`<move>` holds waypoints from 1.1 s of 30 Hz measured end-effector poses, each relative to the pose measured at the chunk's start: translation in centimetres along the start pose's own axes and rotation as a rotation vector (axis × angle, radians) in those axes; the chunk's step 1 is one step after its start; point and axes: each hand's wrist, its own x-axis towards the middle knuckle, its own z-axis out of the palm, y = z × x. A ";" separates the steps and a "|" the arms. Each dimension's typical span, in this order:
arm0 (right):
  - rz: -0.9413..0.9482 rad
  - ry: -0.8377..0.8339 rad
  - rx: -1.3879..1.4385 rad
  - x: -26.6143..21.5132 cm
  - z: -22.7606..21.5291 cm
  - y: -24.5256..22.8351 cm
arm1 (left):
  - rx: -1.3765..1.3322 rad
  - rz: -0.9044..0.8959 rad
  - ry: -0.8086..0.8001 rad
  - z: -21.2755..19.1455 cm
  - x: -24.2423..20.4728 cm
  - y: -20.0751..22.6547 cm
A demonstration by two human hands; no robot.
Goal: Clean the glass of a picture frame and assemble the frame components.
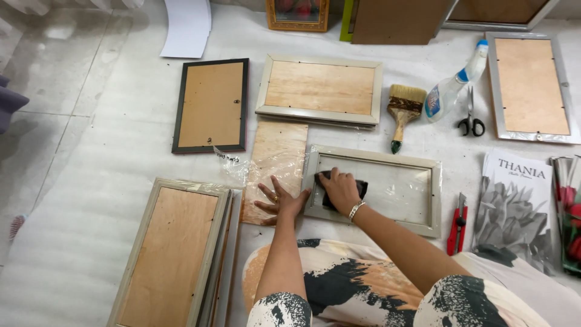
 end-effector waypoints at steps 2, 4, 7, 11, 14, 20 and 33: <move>-0.017 -0.047 0.052 -1.6 -0.7 -1.3 | -0.003 0.007 0.004 0.0 0.0 -0.3; -0.032 -0.094 0.105 -3.3 -2.0 -1.9 | -0.003 0.015 0.007 0.3 0.1 -0.3; -0.067 -0.100 0.220 -5.7 -4.3 -1.1 | 0.030 0.023 0.039 0.8 0.1 -0.7; -0.044 -0.126 0.312 -8.1 -4.8 3.5 | 0.102 0.022 0.099 1.8 1.4 -1.5; 0.058 -0.220 0.283 -10.4 -6.4 8.2 | 0.122 0.020 0.162 3.2 2.7 -2.0; 0.410 -0.504 0.278 -13.7 -6.3 19.0 | 0.119 0.073 0.332 3.8 1.1 -1.2; 0.668 -0.028 0.090 -8.1 3.9 35.1 | 0.434 0.344 0.592 6.5 7.2 -4.6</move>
